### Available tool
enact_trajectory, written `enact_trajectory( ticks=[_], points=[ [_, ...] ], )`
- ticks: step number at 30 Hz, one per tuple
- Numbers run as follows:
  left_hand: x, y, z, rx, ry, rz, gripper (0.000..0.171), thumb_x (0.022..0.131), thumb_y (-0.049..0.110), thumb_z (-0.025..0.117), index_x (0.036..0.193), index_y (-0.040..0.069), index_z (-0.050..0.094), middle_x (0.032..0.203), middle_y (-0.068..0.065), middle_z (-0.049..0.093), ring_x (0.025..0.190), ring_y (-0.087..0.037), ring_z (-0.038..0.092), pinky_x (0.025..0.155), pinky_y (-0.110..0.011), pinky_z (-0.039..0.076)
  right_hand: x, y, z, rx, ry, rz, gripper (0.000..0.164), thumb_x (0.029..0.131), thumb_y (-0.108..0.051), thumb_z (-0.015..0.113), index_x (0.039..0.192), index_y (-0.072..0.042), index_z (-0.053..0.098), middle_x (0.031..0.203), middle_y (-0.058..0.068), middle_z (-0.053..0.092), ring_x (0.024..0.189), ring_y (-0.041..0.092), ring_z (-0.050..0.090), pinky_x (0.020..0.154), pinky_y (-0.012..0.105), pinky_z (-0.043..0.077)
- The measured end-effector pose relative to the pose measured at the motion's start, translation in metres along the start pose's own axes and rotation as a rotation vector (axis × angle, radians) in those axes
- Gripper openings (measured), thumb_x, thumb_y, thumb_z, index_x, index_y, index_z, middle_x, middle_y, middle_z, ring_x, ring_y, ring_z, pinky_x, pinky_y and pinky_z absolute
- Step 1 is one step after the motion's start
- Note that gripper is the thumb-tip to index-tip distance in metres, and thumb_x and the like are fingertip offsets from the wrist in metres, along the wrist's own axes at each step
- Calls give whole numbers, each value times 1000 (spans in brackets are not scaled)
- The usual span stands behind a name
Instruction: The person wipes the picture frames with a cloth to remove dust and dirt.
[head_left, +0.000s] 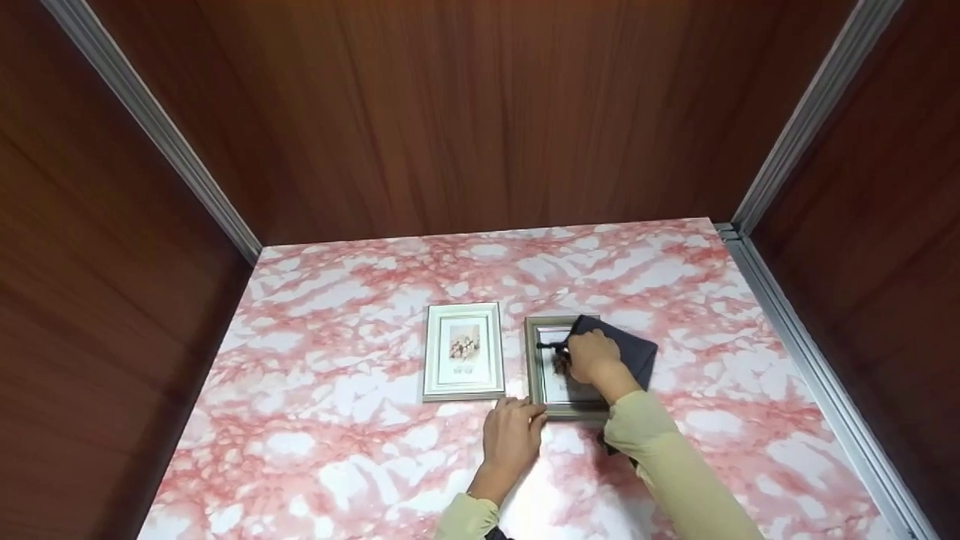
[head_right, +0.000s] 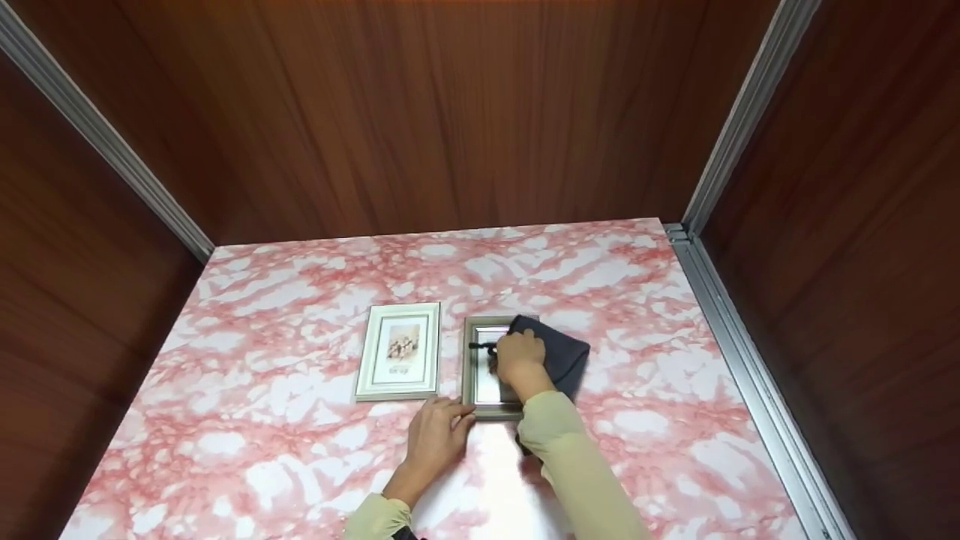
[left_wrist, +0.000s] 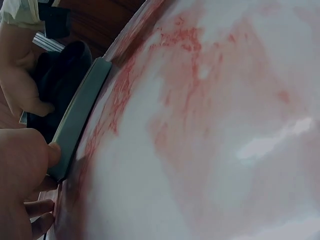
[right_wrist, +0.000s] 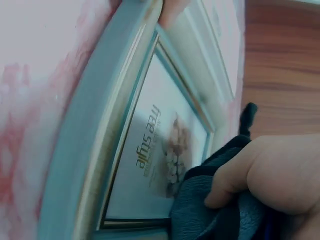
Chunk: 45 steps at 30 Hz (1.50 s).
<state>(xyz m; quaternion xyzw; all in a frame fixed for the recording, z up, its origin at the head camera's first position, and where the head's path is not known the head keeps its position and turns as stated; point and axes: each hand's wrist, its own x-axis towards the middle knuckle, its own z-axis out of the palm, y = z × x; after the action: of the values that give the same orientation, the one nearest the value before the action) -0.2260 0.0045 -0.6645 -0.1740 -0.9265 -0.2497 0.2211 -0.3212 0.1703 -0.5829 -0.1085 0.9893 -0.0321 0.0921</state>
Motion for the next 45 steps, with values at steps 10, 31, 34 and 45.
enact_trajectory(
  ticks=[10,31,34,45],
  points=[
    [5,-1,1,-24,25,-5,12,74,25,69,86,23,72,89,3,66,81,-19,56,67,-35,45,-52,-13,-8,62,-54,-17,7,66,-14,62,68,-9,58,72,9,60,66,30,57,52,45,44],
    [3,-8,1,-41,-10,34,9,71,32,70,78,25,70,90,8,65,84,-18,56,68,-34,45,-57,-41,39,144,304,-206,25,58,-8,69,82,-12,62,83,2,64,85,31,52,65,45,42],
    [3,-10,1,-58,-14,46,9,72,32,69,78,26,70,92,9,65,87,-19,57,71,-34,45,-44,-39,37,133,307,-209,24,60,-12,70,82,-11,61,82,2,63,83,30,52,64,45,42],
    [2,-9,-2,-65,-21,25,13,72,31,69,85,30,71,114,0,58,88,-21,56,70,-35,44,7,-28,33,121,329,-157,19,73,-18,64,92,-11,63,87,3,63,87,29,51,68,48,42]
  ],
)
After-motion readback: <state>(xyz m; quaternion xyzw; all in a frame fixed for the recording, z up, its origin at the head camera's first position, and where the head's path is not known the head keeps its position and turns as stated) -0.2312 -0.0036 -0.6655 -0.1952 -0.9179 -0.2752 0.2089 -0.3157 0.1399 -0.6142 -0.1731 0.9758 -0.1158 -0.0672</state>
